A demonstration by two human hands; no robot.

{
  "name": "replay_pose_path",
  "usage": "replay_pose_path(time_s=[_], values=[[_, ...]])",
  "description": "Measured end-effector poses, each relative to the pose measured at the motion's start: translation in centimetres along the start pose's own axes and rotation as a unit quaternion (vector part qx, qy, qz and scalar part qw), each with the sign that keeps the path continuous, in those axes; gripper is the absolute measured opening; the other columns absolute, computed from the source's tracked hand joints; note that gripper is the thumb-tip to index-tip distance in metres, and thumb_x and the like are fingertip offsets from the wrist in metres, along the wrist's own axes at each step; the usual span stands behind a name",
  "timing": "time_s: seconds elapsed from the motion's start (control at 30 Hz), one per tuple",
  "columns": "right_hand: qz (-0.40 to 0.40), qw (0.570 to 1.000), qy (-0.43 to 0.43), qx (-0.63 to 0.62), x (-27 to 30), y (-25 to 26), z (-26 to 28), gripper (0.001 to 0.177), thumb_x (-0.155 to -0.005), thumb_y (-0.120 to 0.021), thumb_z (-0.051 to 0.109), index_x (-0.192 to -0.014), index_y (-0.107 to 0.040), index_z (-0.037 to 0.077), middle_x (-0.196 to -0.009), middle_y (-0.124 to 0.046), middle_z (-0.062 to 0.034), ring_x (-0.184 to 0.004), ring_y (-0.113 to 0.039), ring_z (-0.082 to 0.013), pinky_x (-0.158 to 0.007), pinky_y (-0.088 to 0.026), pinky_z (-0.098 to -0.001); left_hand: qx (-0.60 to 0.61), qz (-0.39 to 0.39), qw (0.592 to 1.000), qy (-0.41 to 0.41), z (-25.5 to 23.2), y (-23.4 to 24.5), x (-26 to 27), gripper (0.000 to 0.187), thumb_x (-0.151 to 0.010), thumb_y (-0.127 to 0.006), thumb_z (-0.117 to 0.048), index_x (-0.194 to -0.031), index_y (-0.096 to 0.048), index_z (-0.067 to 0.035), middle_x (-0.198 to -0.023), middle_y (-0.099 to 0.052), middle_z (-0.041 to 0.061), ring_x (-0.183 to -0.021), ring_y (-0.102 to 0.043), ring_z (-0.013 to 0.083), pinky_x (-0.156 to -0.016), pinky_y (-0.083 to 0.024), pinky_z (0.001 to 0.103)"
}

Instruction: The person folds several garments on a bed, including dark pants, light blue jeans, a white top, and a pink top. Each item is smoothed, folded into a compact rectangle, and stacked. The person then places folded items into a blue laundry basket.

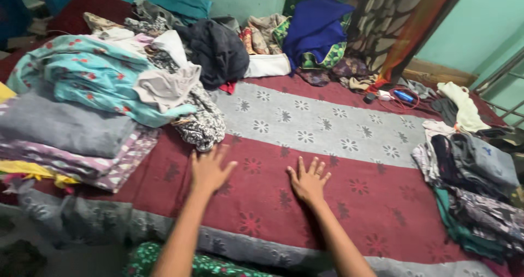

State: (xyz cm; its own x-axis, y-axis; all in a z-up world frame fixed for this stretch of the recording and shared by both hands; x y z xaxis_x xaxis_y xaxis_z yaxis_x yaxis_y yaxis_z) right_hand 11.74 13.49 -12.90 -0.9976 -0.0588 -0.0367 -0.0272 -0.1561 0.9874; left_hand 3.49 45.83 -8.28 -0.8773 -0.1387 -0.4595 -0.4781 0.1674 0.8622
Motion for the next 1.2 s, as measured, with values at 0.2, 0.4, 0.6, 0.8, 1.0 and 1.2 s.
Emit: replay_pose_path(time_s=[0.2,0.4,0.6,0.8,1.0,1.2], values=[[-0.059,0.941,0.251,-0.22,-5.6,1.3,18.6,0.067,-0.099,-0.049,0.057,-0.158,-0.036,0.03,-0.163,-0.021,-0.0315,-0.15,-0.024,-0.0499,-0.118,-0.024,-0.062,0.013,0.036,0.999,0.038,5.6,4.2,1.8,0.071,-0.096,-0.047,-0.062,-0.152,-0.05,-0.019,-0.143,-0.06,0.004,-0.13,-0.052,0.0352,-0.123,-0.018,0.066],[-0.052,0.848,0.43,-0.305,-13.9,5.2,38.4,0.041,-0.095,-0.068,0.041,-0.132,-0.071,0.026,-0.161,-0.025,-0.0386,-0.153,-0.023,-0.0523,-0.122,-0.026,-0.0542,0.064,-0.058,0.996,0.025,4.8,6.2,1.1,0.069,-0.088,-0.059,-0.058,-0.138,-0.057,-0.011,-0.136,-0.064,0.009,-0.128,-0.052,0.0385,-0.112,-0.019,0.068],[-0.075,0.84,0.466,-0.268,-16.3,4.1,46.8,0.054,-0.067,-0.083,0.02,-0.121,-0.078,0.019,-0.146,-0.041,-0.0319,-0.137,-0.038,-0.0469,-0.117,-0.03,-0.0502,0.112,0.003,0.992,0.057,5.4,6.4,0.7,0.071,-0.085,-0.063,-0.058,-0.139,-0.058,-0.012,-0.134,-0.065,0.008,-0.128,-0.053,0.036,-0.117,-0.018,0.068],[-0.225,0.676,0.449,-0.54,-13.9,13.8,42.9,0.029,-0.081,-0.073,-0.001,-0.109,-0.068,0.006,-0.115,-0.064,-0.008,-0.108,-0.069,-0.0205,-0.091,-0.059,-0.0332,0.113,0.043,0.99,0.075,5.1,5.7,0.7,0.073,-0.086,-0.063,-0.058,-0.143,-0.057,-0.013,-0.138,-0.064,0.008,-0.127,-0.054,0.0357,-0.116,-0.018,0.068],[-0.295,0.696,0.48,-0.445,-6.6,33.2,29.8,0.038,-0.087,-0.07,-0.004,-0.123,-0.069,0.005,-0.125,-0.054,-0.0079,-0.115,-0.06,-0.0195,-0.086,-0.057,-0.0287,0.038,-0.032,0.998,0.031,4.9,5.2,0.8,0.073,-0.085,-0.056,-0.065,-0.139,-0.057,-0.016,-0.131,-0.067,0.008,-0.123,-0.058,0.0339,-0.112,-0.025,0.068],[-0.081,0.837,0.493,-0.224,-2.7,38.0,18.1,0.064,-0.072,-0.075,-0.004,-0.134,-0.067,0.01,-0.127,-0.051,-0.0143,-0.124,-0.051,-0.033,-0.107,-0.04,-0.0406,0.017,0.015,0.999,0.047,5.2,3.6,1.3,0.07,-0.086,-0.057,-0.068,-0.141,-0.062,-0.025,-0.129,-0.069,0.005,-0.116,-0.064,0.0316,-0.114,-0.028,0.065]])
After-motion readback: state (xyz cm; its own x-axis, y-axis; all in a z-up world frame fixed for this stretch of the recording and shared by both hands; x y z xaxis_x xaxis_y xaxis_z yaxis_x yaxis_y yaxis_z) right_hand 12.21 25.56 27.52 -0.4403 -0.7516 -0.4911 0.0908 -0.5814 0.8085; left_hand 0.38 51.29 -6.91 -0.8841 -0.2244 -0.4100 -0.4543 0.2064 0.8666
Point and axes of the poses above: each hand's wrist, its own x-axis away from the middle knuckle, its own y-axis out of the back of the hand, z = x × y, the point moved 7 cm from there along -x, towards the middle knuckle
